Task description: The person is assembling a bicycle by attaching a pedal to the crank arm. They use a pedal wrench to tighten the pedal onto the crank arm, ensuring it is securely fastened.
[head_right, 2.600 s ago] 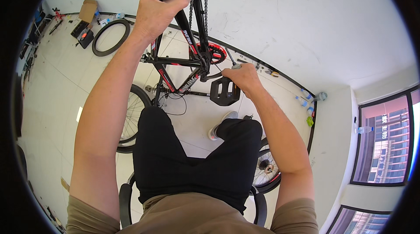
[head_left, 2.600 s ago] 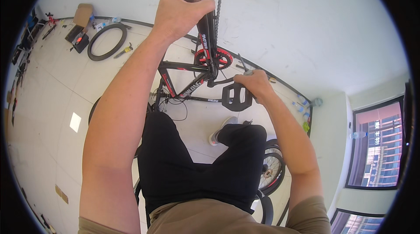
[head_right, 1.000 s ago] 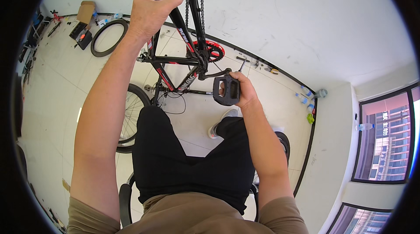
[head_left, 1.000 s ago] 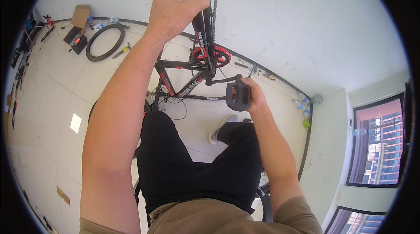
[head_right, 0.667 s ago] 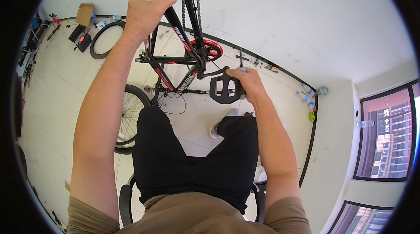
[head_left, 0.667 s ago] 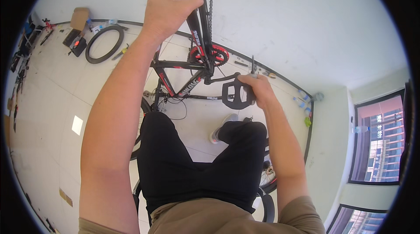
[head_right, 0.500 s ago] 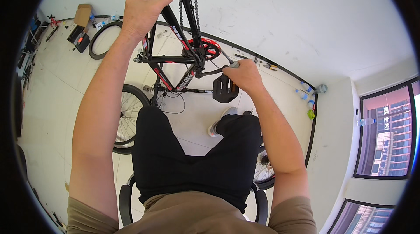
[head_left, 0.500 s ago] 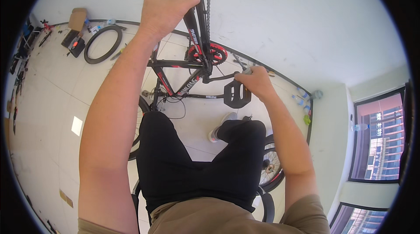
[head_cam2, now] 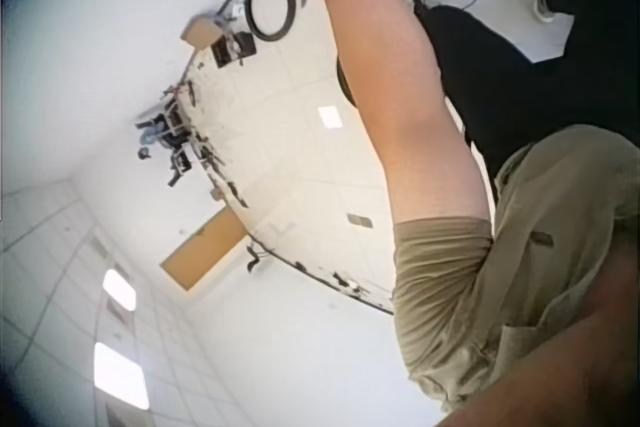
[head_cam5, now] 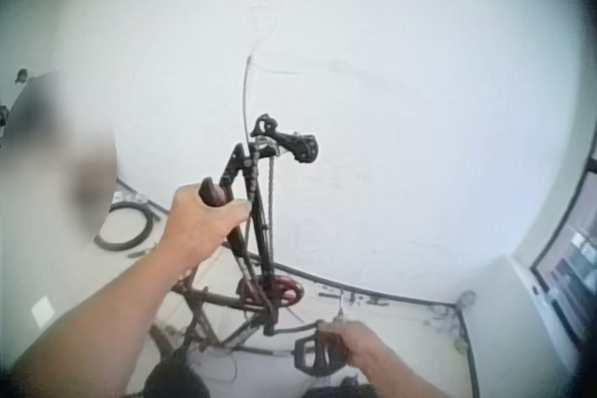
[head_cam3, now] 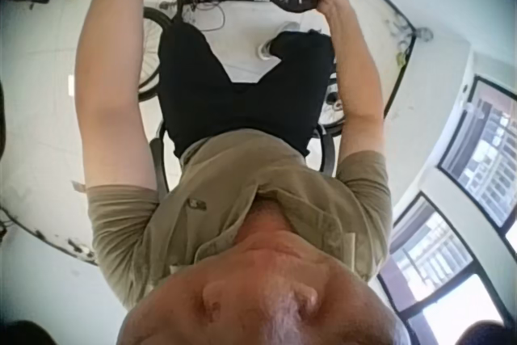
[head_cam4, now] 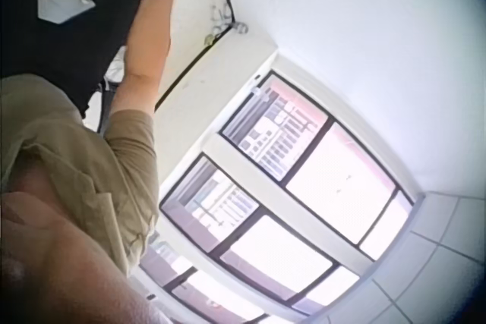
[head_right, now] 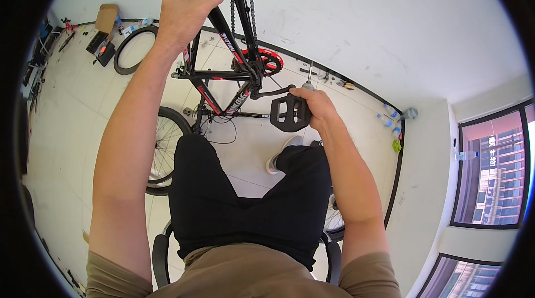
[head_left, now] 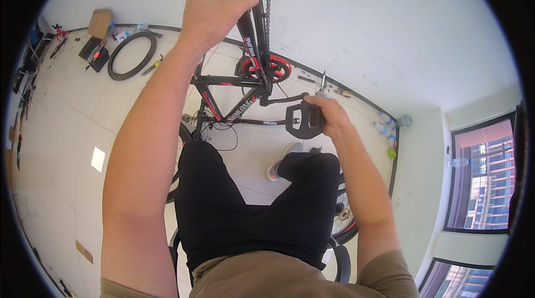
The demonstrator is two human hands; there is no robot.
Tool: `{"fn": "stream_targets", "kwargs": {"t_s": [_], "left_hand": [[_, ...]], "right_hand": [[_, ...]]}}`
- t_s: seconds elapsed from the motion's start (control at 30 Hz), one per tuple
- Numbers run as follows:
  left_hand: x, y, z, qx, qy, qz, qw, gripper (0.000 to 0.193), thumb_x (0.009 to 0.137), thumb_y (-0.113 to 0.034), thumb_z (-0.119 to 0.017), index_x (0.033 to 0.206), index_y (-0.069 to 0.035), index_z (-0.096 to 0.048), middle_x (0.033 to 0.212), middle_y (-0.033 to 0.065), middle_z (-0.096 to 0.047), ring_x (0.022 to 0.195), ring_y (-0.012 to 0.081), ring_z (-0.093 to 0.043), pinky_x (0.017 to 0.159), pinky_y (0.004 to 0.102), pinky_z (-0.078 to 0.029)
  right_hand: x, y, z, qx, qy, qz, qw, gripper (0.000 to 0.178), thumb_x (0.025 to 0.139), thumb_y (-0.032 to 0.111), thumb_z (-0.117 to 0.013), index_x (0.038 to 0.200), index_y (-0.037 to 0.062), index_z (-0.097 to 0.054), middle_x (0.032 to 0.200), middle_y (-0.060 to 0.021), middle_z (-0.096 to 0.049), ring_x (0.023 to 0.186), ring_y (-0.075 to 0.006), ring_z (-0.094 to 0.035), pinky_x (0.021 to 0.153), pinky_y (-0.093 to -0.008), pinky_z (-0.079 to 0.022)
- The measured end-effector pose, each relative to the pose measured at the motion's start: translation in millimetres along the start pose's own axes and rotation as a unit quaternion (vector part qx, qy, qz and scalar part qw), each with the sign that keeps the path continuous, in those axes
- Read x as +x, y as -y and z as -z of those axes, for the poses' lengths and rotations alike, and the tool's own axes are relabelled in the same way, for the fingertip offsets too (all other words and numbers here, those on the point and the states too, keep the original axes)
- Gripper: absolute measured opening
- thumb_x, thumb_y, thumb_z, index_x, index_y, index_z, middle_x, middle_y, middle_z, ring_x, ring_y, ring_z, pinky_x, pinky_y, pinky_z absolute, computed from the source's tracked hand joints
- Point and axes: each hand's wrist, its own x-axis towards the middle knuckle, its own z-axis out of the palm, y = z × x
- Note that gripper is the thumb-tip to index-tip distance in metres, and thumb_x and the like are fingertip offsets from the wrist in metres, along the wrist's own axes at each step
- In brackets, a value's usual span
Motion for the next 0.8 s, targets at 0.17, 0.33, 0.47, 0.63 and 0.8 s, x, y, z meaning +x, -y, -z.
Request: {"fn": "stream_targets", "kwargs": {"t_s": [0.17, 0.33, 0.47, 0.63, 0.8], "left_hand": [[-0.6, -1.6, -0.7, -0.005, 0.004, -0.004, 1.0, 0.04, 0.073, -0.037, -0.074, 0.062, -0.006, -0.052, 0.061, -0.0042, -0.045, 0.06, 0.0097, -0.039, 0.057, 0.0285, -0.034], [0.3, 0.3, -1.9, -0.01, 0.002, -0.01, 1.0, 0.041, 0.073, -0.037, -0.075, 0.061, -0.006, -0.052, 0.06, -0.0043, -0.045, 0.06, 0.0097, -0.039, 0.057, 0.0283, -0.035], [1.0, 0.3, 2.0, 0.008, 0.011, -0.002, 1.0, 0.038, 0.072, -0.037, -0.074, 0.064, -0.005, -0.056, 0.063, -0.0017, -0.051, 0.063, 0.0107, -0.046, 0.06, 0.0287, -0.039], [-1.9, -10.4, 6.0, 0.025, 0.026, 0.019, 0.999, 0.032, 0.071, -0.034, -0.074, 0.07, -0.004, -0.062, 0.067, 0.002, -0.061, 0.067, 0.0116, -0.056, 0.065, 0.0283, -0.046], [-1.2, -6.1, 3.2, 0.002, 0.021, 0.005, 1.0, 0.033, 0.071, -0.034, -0.074, 0.069, -0.004, -0.06, 0.064, 0.0013, -0.059, 0.063, 0.0114, -0.055, 0.063, 0.0286, -0.046]], "right_hand": [[21.0, -40.1, 18.9, 0.187, 0.125, -0.014, 0.974, 0.023, 0.091, 0.025, -0.069, 0.105, 0.0071, -0.062, 0.088, -0.0121, -0.069, 0.074, -0.0241, -0.067, 0.068, -0.0377, -0.058], [22.7, -41.8, 8.6, 0.191, 0.157, -0.008, 0.969, 0.024, 0.09, 0.028, -0.069, 0.1, 0.0068, -0.064, 0.088, -0.011, -0.069, 0.074, -0.0218, -0.067, 0.069, -0.0373, -0.058], [4.3, -6.8, -4.2, -0.018, 0.078, 0.042, 0.996, 0.023, 0.088, 0.025, -0.072, 0.099, 0.0044, -0.067, 0.085, -0.0072, -0.068, 0.071, -0.016, -0.065, 0.065, -0.0324, -0.056], [-27.7, 30.0, -21.6, -0.251, -0.029, 0.113, 0.961, 0.023, 0.079, 0.021, -0.074, 0.087, -0.0004, -0.069, 0.075, -0.005, -0.064, 0.067, -0.0114, -0.055, 0.057, -0.0304, -0.042], [-35.6, 41.6, -39.1, -0.335, -0.074, 0.117, 0.932, 0.027, 0.076, 0.022, -0.074, 0.077, -0.0032, -0.064, 0.071, -0.0053, -0.06, 0.064, -0.0129, -0.051, 0.056, -0.0319, -0.04]]}}
